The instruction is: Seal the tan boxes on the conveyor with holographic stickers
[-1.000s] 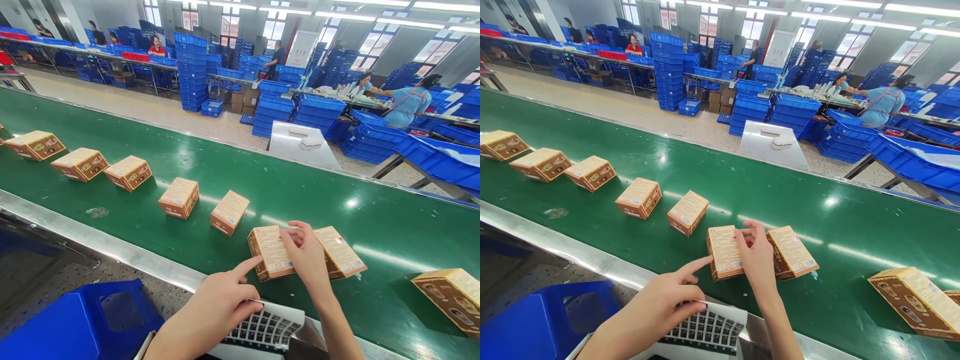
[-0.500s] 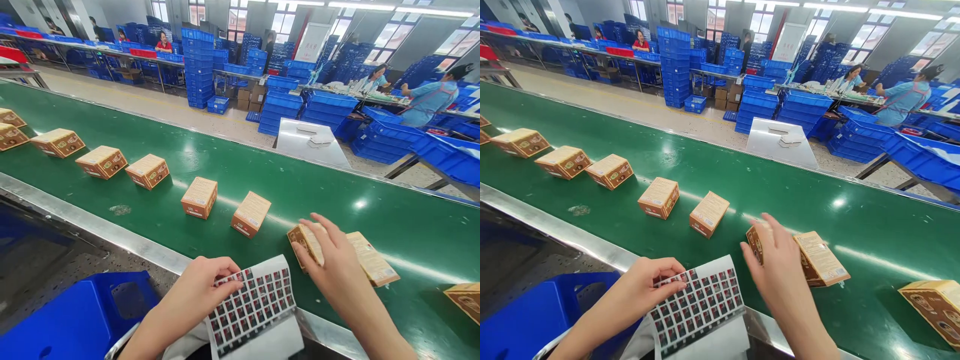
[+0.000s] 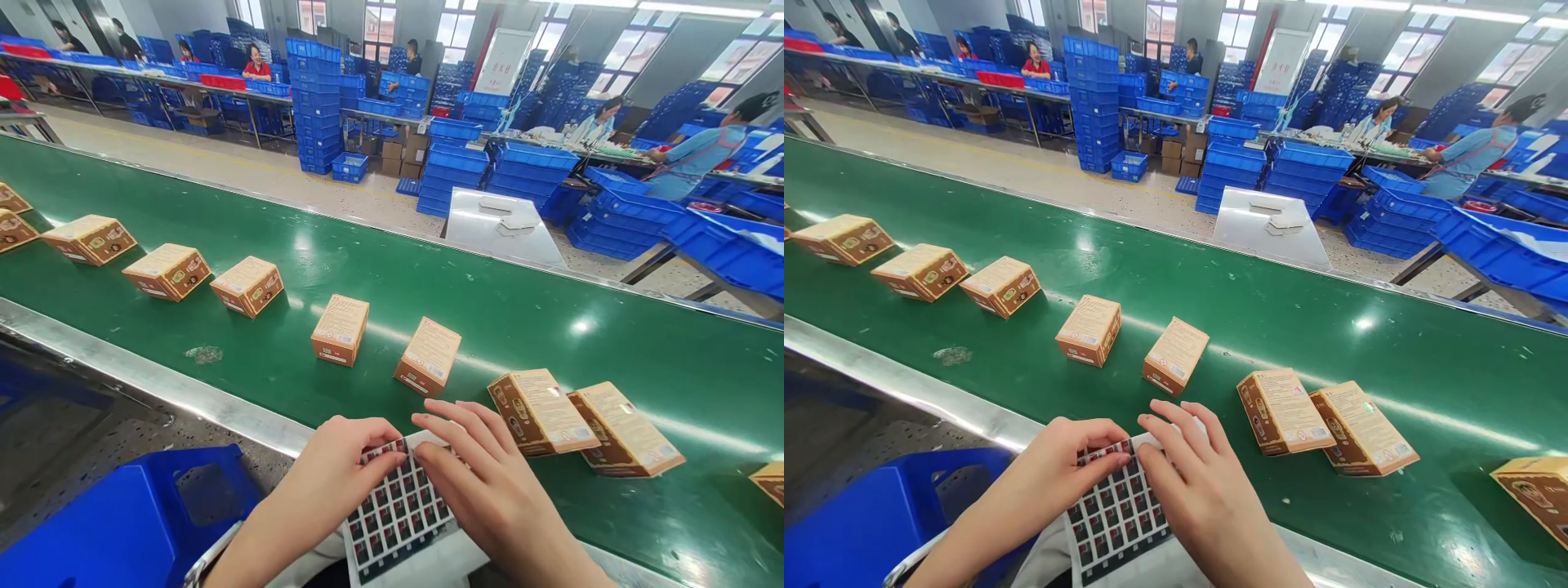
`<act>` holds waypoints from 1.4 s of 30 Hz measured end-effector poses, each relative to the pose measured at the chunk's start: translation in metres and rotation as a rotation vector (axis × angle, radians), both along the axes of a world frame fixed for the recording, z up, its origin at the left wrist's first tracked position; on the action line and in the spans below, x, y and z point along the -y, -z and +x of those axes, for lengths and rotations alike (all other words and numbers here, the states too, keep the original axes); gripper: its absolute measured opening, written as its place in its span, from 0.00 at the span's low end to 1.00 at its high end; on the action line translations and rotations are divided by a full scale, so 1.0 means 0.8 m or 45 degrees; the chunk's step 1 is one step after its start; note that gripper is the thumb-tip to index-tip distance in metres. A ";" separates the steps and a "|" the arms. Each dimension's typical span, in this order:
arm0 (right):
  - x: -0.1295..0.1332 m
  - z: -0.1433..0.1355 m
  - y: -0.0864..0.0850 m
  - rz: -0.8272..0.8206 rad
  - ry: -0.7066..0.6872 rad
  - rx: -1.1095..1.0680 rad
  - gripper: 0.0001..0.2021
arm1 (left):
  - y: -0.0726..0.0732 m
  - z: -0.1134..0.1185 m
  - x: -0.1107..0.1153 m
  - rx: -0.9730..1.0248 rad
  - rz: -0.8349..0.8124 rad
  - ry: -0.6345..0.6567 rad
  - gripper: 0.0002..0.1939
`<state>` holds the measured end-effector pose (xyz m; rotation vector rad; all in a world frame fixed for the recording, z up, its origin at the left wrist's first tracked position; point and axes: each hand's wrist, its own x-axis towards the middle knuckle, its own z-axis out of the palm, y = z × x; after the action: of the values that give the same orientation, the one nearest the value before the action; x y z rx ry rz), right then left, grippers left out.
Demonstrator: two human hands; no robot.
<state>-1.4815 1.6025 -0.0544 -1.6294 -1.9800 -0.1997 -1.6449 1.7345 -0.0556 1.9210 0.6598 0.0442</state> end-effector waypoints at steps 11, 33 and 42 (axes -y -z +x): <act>-0.059 0.120 0.051 0.050 0.672 -1.680 0.20 | 0.018 0.047 -0.025 0.223 0.395 0.373 0.05; -0.046 0.149 0.062 0.026 1.135 -1.329 0.20 | 0.028 0.117 -0.002 0.268 0.411 0.557 0.06; -0.017 0.162 0.034 0.117 1.224 -1.054 0.18 | 0.007 0.100 0.003 0.225 0.261 0.373 0.07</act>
<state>-1.3516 1.6158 -0.0813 -2.0217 -0.5062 0.0416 -1.5652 1.7318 -0.0610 2.1640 0.2593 0.0988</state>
